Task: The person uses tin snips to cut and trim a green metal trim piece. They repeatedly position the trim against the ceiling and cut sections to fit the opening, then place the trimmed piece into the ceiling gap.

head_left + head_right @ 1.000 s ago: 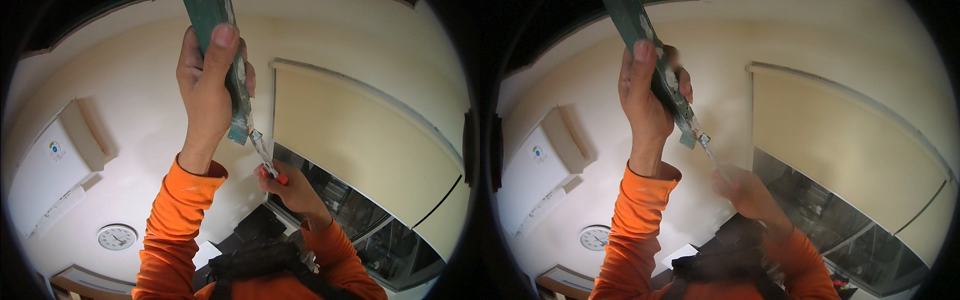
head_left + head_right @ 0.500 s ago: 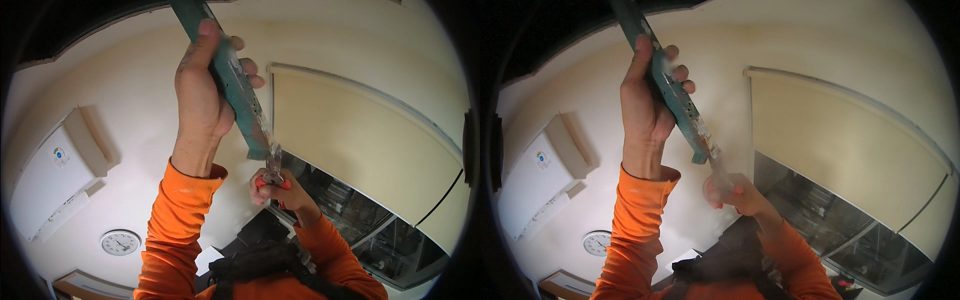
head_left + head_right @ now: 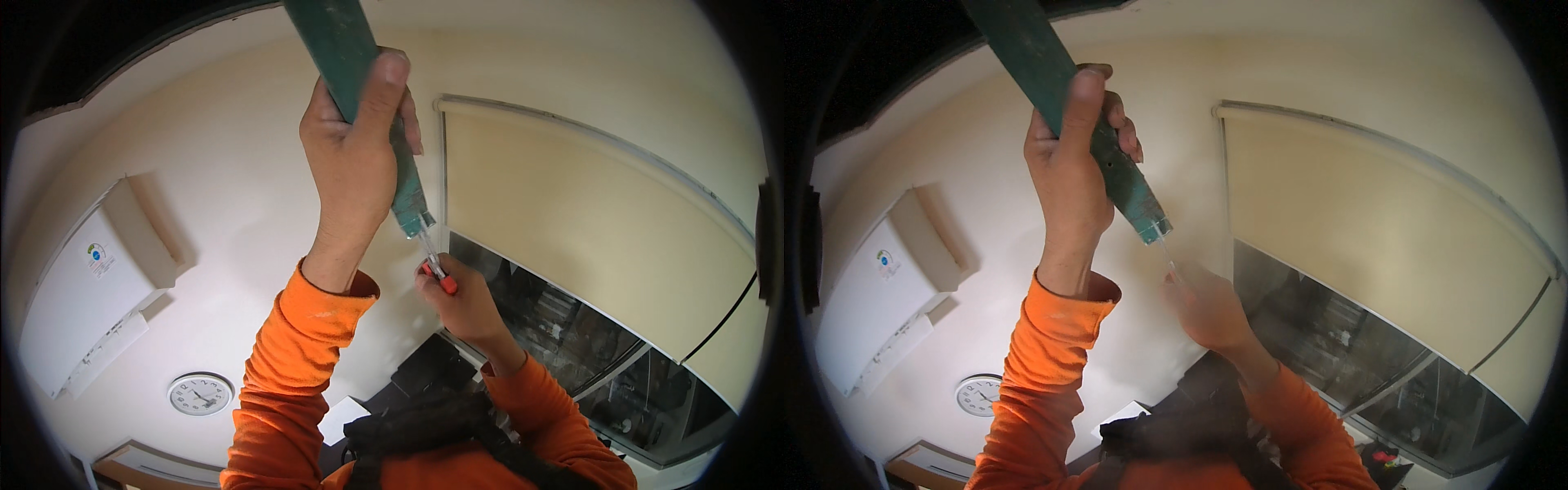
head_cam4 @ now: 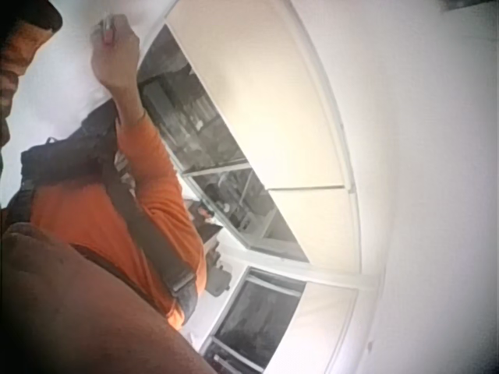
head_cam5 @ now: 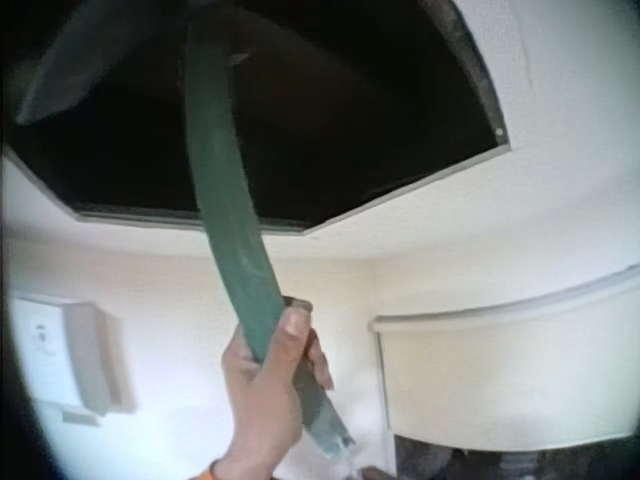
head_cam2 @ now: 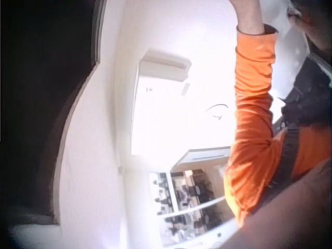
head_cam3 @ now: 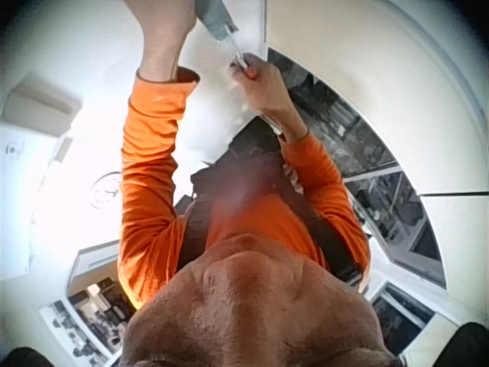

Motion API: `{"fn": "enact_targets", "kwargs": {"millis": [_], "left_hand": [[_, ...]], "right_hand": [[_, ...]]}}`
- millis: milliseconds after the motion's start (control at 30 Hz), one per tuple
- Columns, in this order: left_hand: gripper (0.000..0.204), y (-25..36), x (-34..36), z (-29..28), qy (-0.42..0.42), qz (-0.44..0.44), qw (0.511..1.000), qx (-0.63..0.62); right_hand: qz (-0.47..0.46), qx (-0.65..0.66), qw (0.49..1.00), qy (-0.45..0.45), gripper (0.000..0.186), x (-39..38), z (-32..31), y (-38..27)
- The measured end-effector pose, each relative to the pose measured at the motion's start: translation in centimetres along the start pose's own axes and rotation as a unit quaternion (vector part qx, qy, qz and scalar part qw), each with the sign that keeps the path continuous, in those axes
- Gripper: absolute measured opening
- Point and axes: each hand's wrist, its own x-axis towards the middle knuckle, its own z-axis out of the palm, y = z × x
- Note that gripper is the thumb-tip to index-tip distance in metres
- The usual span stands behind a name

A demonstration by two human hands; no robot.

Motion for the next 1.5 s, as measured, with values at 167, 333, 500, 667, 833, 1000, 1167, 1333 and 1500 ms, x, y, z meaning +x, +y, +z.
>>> {"fn": "enact_targets", "kwargs": {"millis": [167,333,500,667,833,1000,1167,1333,1500], "left_hand": [[0.041,1.5,0.6,0.2,0.003,-0.081,0.981,-0.175],[0.043,2.5,1.0,0.0,-0.010,-0.166,0.970,-0.177],[0.040,1.7,0.5,0.1,0.016,-0.080,0.992,-0.098],[0.049,-0.8,-1.4,-3.9,-0.054,-0.163,0.985,-0.002],[0.051,-3.4,-5.7,-7.8,-0.017,-0.256,0.967,0.006],[0.035,-4.4,-9.9,-11.8,-0.025,-0.256,0.966,0.031],[0.033,-3.4,-14.8,-14.5,-0.075,-0.271,0.957,0.074],[0.046,-0.1,-20.7,-19.5,-0.013,-0.326,0.923,0.205],[0.031,2.3,-25.7,-23.3,0.090,-0.381,0.858,0.332]], "right_hand": [[-0.024,0.052,0.998,-0.023,0.016,-0.6,-0.8,2.0],[-0.134,0.081,0.987,0.026,0.008,0.2,-0.8,0.9],[-0.077,0.047,0.996,0.005,0.011,1.0,-1.0,2.1],[0.057,0.022,0.998,-0.017,0.022,-2.7,-1.7,5.9],[0.067,0.048,0.997,-0.013,0.027,-3.4,-1.2,7.9],[-0.019,-0.032,0.999,-0.006,0.021,-2.9,0.2,11.3],[-0.032,-0.001,0.999,-0.009,0.050,-7.6,2.4,21.7],[-0.024,-0.003,0.995,-0.098,0.049,-7.1,9.1,24.6],[-0.033,-0.003,0.988,-0.150,0.048,-7.3,15.6,29.1]]}}
